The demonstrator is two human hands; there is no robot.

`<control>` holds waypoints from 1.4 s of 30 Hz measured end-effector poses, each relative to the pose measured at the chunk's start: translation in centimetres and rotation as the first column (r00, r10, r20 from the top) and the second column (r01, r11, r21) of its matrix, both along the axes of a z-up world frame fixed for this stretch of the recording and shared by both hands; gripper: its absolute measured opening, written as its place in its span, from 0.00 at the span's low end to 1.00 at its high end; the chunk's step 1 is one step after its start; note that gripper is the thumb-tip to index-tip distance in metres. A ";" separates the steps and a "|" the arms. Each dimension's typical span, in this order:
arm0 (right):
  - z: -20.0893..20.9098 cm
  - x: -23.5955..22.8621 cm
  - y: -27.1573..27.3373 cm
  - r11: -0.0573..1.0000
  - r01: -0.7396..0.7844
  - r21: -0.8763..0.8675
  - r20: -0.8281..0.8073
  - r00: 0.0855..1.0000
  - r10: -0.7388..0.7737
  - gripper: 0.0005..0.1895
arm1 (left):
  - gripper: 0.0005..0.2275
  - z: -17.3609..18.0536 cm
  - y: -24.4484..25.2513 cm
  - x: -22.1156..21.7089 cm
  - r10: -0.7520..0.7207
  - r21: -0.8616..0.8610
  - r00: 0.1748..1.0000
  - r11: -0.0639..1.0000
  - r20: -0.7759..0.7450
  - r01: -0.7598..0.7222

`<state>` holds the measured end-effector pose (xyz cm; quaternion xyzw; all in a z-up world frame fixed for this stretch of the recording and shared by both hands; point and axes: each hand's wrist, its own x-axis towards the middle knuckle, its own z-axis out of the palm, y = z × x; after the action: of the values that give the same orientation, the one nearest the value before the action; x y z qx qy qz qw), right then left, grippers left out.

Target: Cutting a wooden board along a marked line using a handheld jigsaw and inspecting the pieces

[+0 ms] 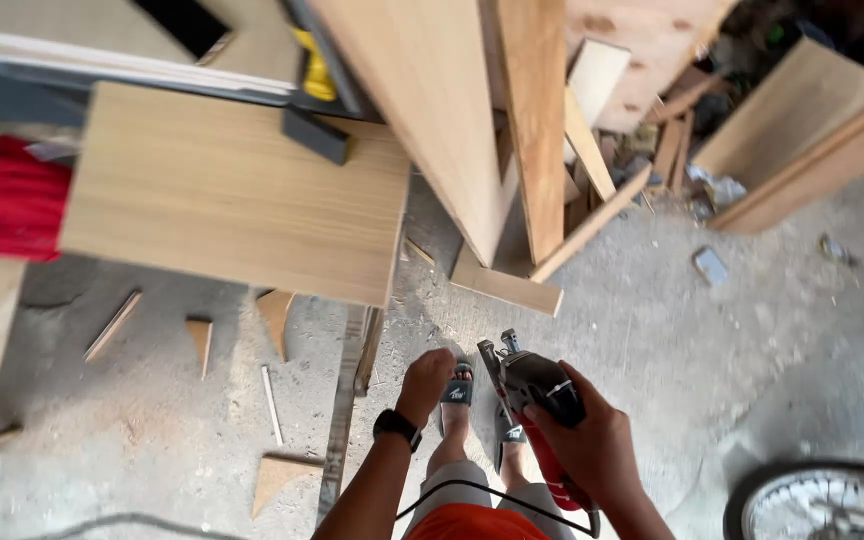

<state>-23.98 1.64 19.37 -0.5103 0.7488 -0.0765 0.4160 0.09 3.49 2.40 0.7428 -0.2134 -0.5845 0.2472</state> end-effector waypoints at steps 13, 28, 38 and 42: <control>4.6 -3.0 6.3 0.957 -0.282 -0.063 0.427 0.859 0.281 0.34 | 0.17 9.3 26.6 -7.3 0.107 -0.207 0.907 0.978 0.408 -0.023; 12.4 4.6 21.7 0.840 -0.532 -0.108 0.704 0.555 0.442 0.30 | 0.16 8.9 52.2 -10.2 0.556 -0.497 0.622 0.818 0.552 -0.289; 18.3 13.5 42.1 0.663 -0.563 -0.494 0.580 0.356 0.733 0.21 | 0.23 4.4 85.7 -11.1 0.529 -0.101 0.658 0.814 0.536 -0.572; 17.0 19.2 45.8 0.475 -0.630 -0.614 0.445 0.221 0.868 0.08 | 0.25 5.3 95.5 -10.5 0.579 0.036 0.569 0.682 0.584 -0.731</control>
<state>-4.79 47.44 36.41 -0.7910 0.1510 -0.1680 0.5686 -10.44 98.95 7.69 0.9244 0.1039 -0.2443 0.2740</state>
